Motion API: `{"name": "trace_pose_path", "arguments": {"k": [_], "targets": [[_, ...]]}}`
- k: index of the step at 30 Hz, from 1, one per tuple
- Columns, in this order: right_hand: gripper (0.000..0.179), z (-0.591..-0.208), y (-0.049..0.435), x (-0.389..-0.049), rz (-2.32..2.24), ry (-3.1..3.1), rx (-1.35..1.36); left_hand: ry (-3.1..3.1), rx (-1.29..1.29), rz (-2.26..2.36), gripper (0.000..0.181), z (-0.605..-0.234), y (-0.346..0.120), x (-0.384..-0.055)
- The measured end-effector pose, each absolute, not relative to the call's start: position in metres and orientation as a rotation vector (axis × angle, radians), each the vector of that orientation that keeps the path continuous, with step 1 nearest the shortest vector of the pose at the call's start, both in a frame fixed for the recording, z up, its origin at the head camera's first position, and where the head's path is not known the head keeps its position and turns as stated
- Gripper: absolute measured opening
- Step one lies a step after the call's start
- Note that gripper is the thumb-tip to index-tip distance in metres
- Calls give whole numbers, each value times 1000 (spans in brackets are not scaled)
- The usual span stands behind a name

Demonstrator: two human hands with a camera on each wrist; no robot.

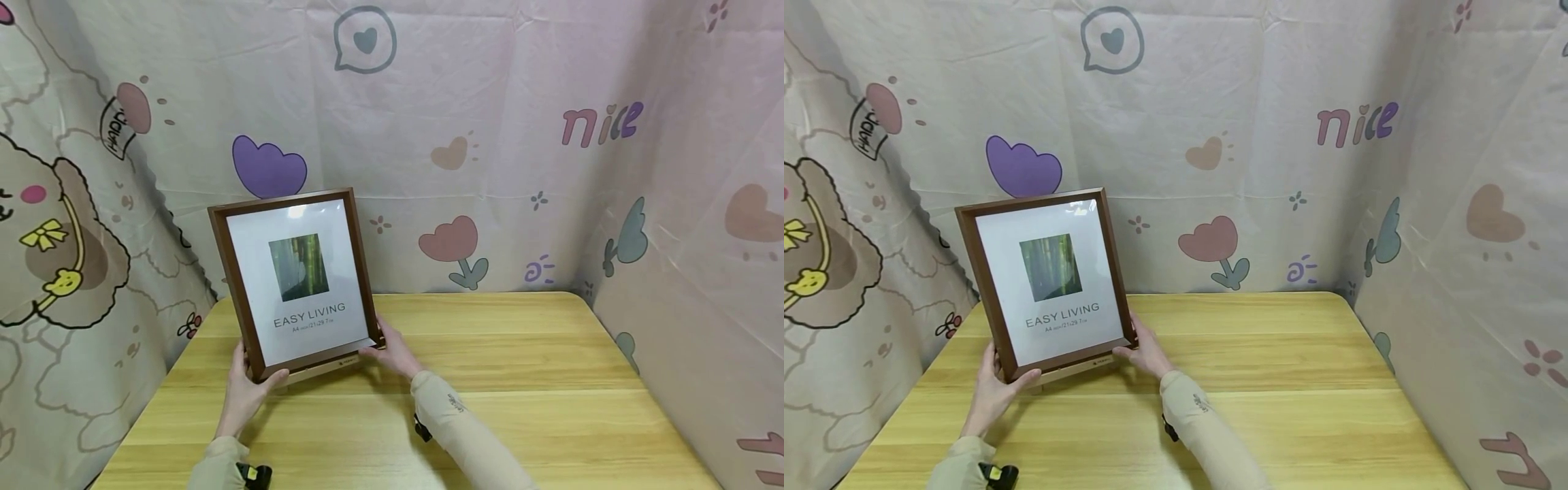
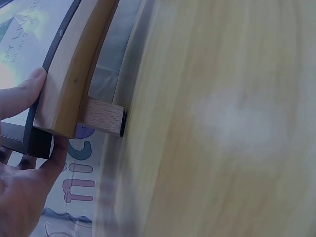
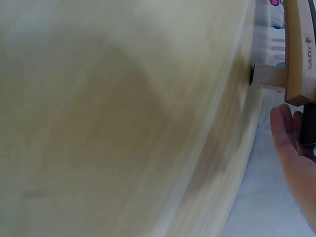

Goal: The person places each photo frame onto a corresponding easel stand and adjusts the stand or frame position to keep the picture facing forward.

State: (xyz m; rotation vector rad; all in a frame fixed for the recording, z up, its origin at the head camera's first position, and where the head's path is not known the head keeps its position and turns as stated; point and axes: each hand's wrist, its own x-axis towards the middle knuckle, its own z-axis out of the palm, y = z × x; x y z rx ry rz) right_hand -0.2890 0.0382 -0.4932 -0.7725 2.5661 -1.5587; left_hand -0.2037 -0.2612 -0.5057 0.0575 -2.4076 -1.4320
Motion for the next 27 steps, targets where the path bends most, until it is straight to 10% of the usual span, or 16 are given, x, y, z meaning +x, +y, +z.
{"name": "trace_pose_path", "arguments": {"k": [27], "targets": [[82,-494,27,-290,-1647,2503,-545,-2513,127,-1468,106,-502,-269,-200]]}}
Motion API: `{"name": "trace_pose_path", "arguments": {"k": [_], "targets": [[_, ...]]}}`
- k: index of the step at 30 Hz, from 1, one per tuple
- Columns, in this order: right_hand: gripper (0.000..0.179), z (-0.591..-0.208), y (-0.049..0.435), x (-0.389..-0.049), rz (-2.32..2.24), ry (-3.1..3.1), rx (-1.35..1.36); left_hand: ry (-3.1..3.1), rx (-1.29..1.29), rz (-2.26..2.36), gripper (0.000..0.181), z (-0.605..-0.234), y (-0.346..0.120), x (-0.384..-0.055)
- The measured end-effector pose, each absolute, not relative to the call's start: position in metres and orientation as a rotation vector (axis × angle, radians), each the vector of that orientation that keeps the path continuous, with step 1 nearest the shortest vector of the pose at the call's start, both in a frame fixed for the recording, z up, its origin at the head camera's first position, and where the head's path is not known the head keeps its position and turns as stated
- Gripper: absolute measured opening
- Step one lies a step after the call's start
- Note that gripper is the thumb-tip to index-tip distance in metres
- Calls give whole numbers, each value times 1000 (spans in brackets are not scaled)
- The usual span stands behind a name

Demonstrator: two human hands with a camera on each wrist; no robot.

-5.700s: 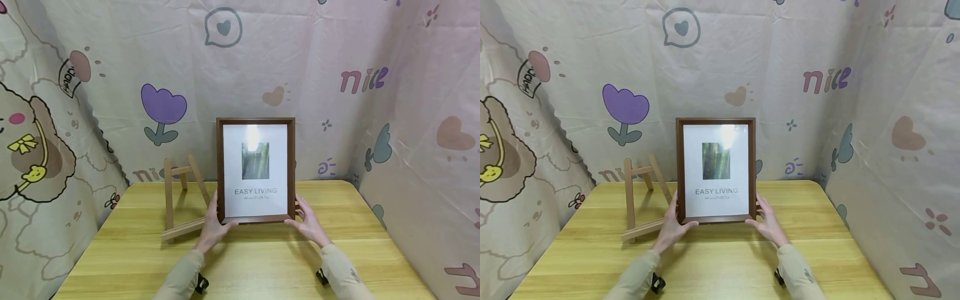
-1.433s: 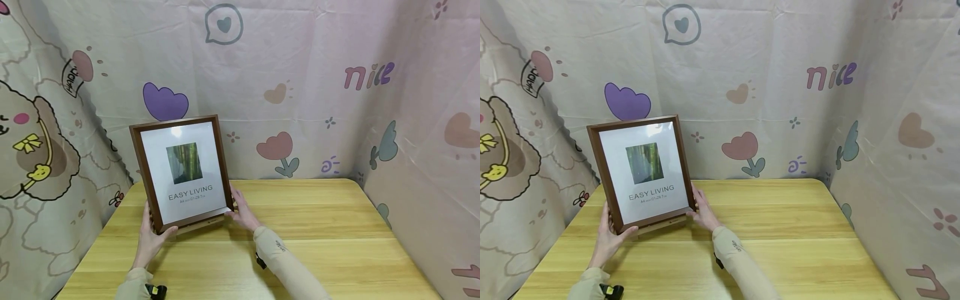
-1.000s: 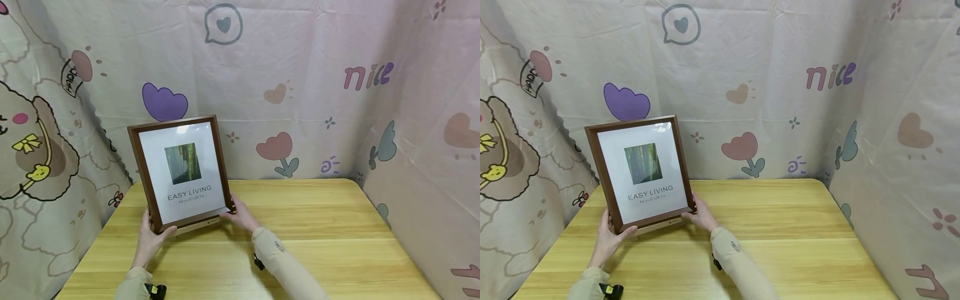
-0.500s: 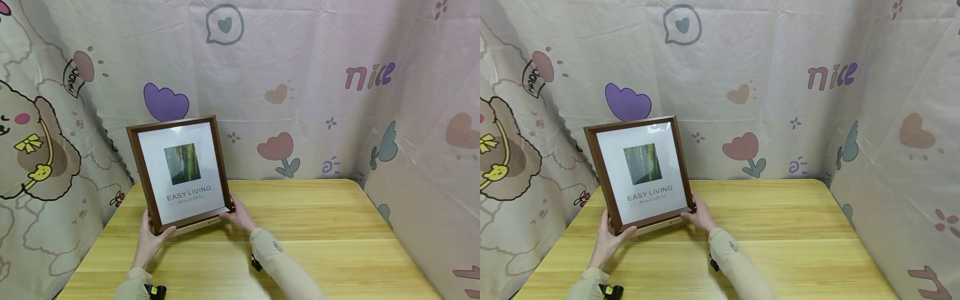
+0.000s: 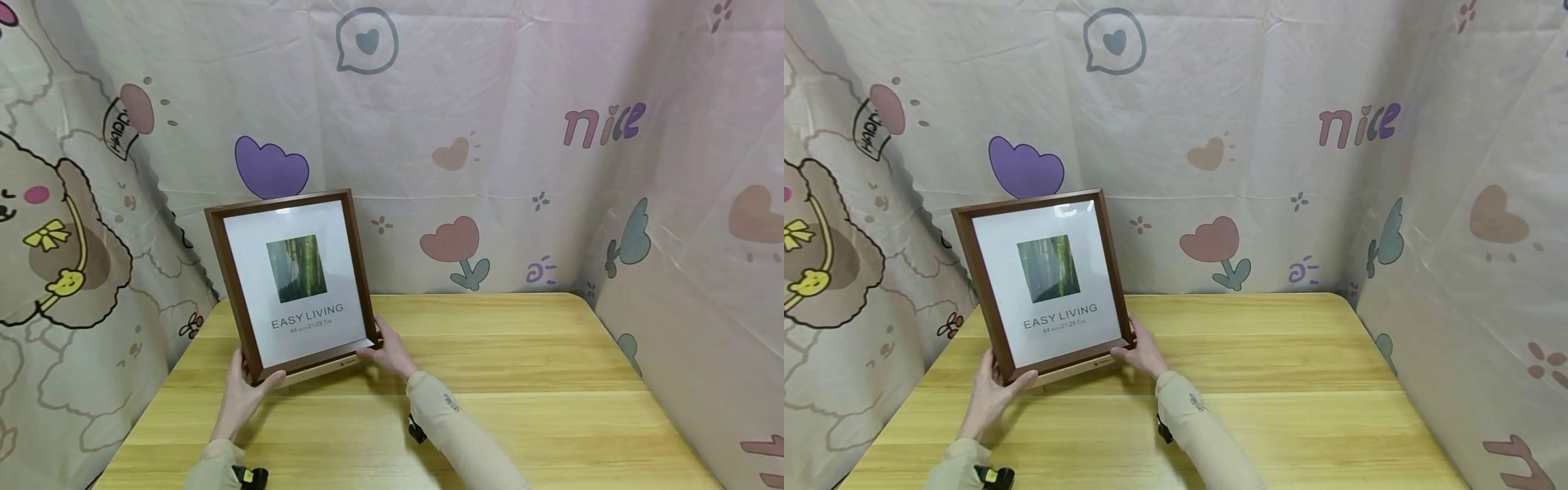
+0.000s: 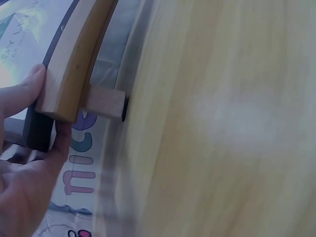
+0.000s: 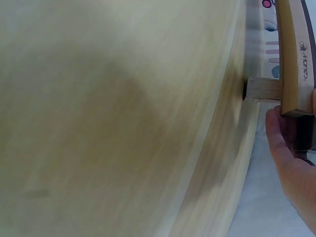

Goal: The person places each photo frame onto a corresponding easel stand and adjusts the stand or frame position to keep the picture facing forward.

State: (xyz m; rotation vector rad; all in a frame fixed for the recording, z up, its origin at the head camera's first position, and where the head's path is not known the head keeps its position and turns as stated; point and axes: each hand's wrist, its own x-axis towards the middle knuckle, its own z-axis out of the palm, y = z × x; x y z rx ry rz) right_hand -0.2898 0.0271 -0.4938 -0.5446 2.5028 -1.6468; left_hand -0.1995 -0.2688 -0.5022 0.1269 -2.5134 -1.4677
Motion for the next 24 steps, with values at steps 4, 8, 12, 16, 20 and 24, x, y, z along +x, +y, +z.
{"name": "trace_pose_path", "arguments": {"k": [4,8,12,16,20,24], "targets": [[83,-493,26,-289,-1645,2491,-533,-2641,170,-1424,97,-498,-271,-198],[86,-494,27,-289,-1639,2487,-522,-2679,201,-1388,92,-498,-272,-197],[85,-494,27,-289,-1636,2500,-530,-2662,205,-1356,87,-499,-272,-197],[85,-495,29,-290,-1648,2518,-571,-2635,174,-1310,79,-500,-271,-199],[85,-496,30,-290,-1650,2523,-572,-2623,150,-1291,75,-501,-270,-201],[87,-496,33,-290,-1630,2534,-558,-2623,158,-1306,77,-501,-268,-202]]}}
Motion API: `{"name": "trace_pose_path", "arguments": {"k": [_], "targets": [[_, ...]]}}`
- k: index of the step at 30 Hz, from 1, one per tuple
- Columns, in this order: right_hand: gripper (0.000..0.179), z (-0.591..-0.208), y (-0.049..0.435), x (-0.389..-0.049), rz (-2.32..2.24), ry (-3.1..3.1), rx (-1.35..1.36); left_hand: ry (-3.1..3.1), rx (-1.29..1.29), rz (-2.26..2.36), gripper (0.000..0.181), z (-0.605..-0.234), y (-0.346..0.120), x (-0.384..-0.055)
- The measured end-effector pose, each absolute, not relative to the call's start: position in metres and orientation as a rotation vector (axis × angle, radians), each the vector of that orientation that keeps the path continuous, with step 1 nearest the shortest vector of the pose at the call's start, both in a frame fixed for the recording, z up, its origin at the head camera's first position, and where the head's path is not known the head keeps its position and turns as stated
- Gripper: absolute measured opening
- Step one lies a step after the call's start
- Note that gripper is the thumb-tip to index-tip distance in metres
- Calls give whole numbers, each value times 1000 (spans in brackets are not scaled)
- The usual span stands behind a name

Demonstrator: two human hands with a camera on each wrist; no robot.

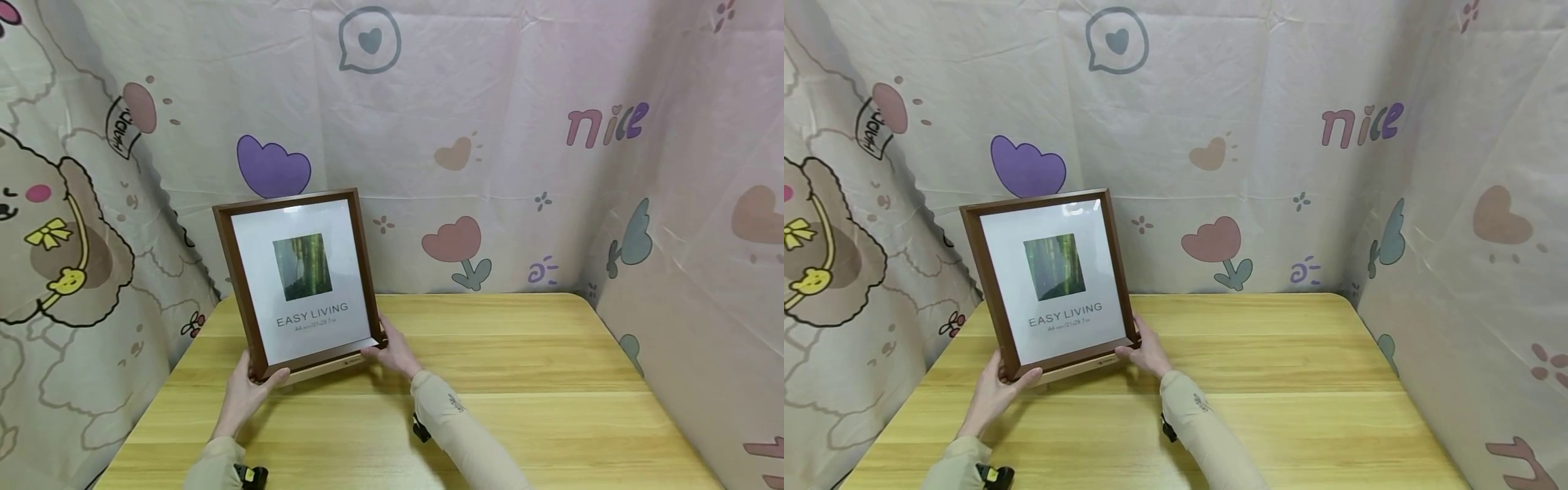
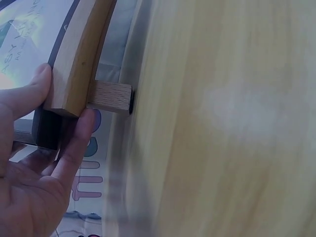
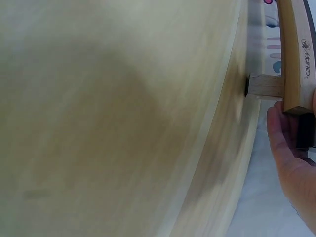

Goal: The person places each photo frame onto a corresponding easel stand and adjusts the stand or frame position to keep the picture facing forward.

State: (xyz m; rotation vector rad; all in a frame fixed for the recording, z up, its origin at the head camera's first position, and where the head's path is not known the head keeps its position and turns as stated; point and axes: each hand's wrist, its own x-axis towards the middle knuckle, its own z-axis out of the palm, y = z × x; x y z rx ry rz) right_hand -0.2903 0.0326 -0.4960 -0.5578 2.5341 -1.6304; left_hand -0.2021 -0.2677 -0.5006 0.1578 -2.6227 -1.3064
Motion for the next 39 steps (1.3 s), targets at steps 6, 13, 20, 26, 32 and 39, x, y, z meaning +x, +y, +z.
{"name": "trace_pose_path", "arguments": {"k": [6,13,20,26,32,39], "targets": [[90,-497,36,-290,-1625,2543,-538,-2568,95,-1307,93,-504,-264,-202],[95,-498,40,-291,-1628,2572,-556,-2525,33,-1296,104,-507,-259,-207],[97,-499,46,-291,-1641,2584,-565,-2536,30,-1321,106,-508,-254,-211],[99,-498,53,-291,-1648,2582,-552,-2563,40,-1319,108,-508,-249,-213],[102,-497,60,-290,-1644,2571,-511,-2598,62,-1319,111,-508,-244,-217],[101,-497,65,-290,-1635,2581,-466,-2608,46,-1343,110,-506,-239,-221]]}}
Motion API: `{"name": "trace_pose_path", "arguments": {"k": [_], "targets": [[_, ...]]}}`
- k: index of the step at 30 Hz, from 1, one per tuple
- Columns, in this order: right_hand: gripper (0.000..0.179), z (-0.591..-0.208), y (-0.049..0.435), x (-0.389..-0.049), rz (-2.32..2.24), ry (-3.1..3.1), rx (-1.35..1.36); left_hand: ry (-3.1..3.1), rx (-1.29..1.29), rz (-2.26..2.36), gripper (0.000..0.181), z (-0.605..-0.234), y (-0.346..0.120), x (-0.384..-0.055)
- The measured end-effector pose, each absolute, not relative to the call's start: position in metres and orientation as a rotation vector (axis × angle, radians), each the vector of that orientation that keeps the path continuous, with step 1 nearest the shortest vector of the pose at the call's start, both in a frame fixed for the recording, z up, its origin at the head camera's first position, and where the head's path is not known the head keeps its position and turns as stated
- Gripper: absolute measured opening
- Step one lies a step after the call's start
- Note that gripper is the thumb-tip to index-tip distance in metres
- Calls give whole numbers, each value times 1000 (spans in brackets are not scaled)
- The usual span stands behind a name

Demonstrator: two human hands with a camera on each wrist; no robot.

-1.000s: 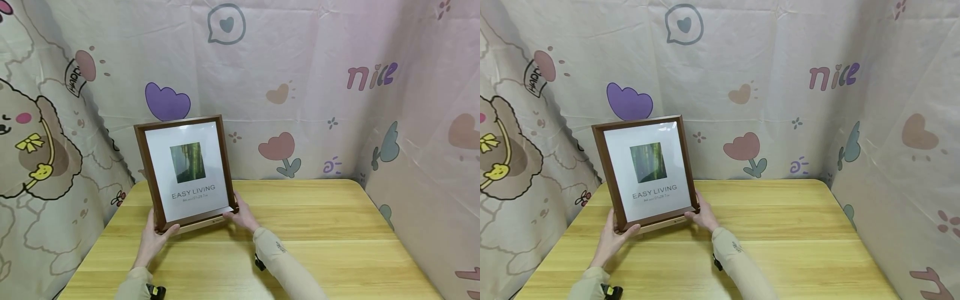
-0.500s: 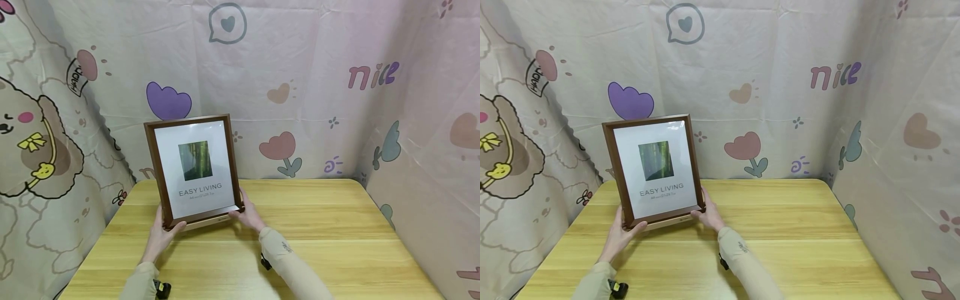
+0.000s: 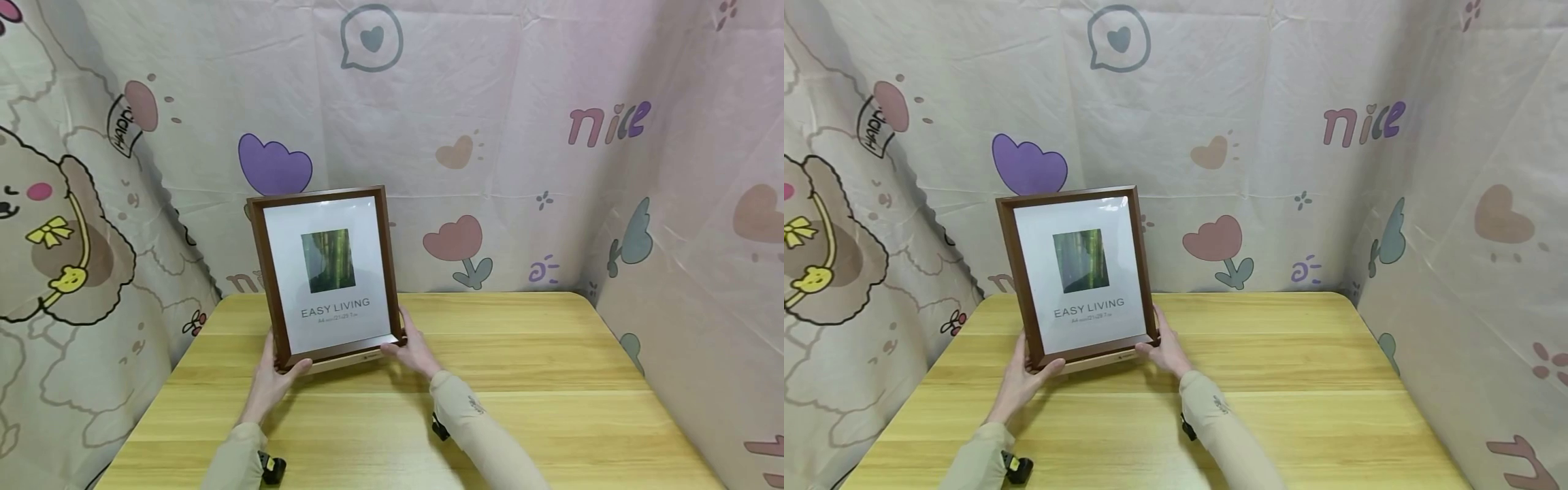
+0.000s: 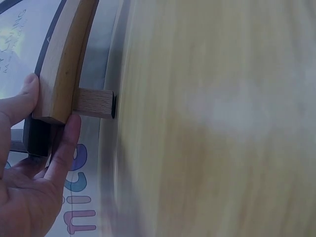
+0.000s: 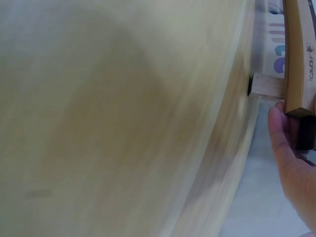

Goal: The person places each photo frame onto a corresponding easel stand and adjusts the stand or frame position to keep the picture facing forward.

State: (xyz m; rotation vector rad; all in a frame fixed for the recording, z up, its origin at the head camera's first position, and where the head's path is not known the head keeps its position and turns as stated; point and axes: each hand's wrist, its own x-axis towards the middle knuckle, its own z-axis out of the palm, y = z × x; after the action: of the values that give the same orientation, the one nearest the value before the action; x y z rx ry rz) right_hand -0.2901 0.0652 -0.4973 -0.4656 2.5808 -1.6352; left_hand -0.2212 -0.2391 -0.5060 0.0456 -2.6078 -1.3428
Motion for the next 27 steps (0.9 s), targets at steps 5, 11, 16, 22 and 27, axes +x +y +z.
{"name": "trace_pose_path", "arguments": {"k": [5,11,16,22,27], "targets": [[100,-497,68,-290,-1609,2608,-439,-2607,39,-1343,110,-506,-235,-223],[102,-496,72,-287,-1606,2598,-378,-2623,43,-1336,111,-506,-233,-224],[101,-497,75,-288,-1614,2593,-389,-2601,17,-1348,110,-507,-230,-226],[101,-500,79,-287,-1624,2606,-376,-2598,1,-1327,109,-508,-225,-227],[102,-500,82,-285,-1631,2605,-343,-2601,-4,-1341,110,-507,-221,-227]]}}
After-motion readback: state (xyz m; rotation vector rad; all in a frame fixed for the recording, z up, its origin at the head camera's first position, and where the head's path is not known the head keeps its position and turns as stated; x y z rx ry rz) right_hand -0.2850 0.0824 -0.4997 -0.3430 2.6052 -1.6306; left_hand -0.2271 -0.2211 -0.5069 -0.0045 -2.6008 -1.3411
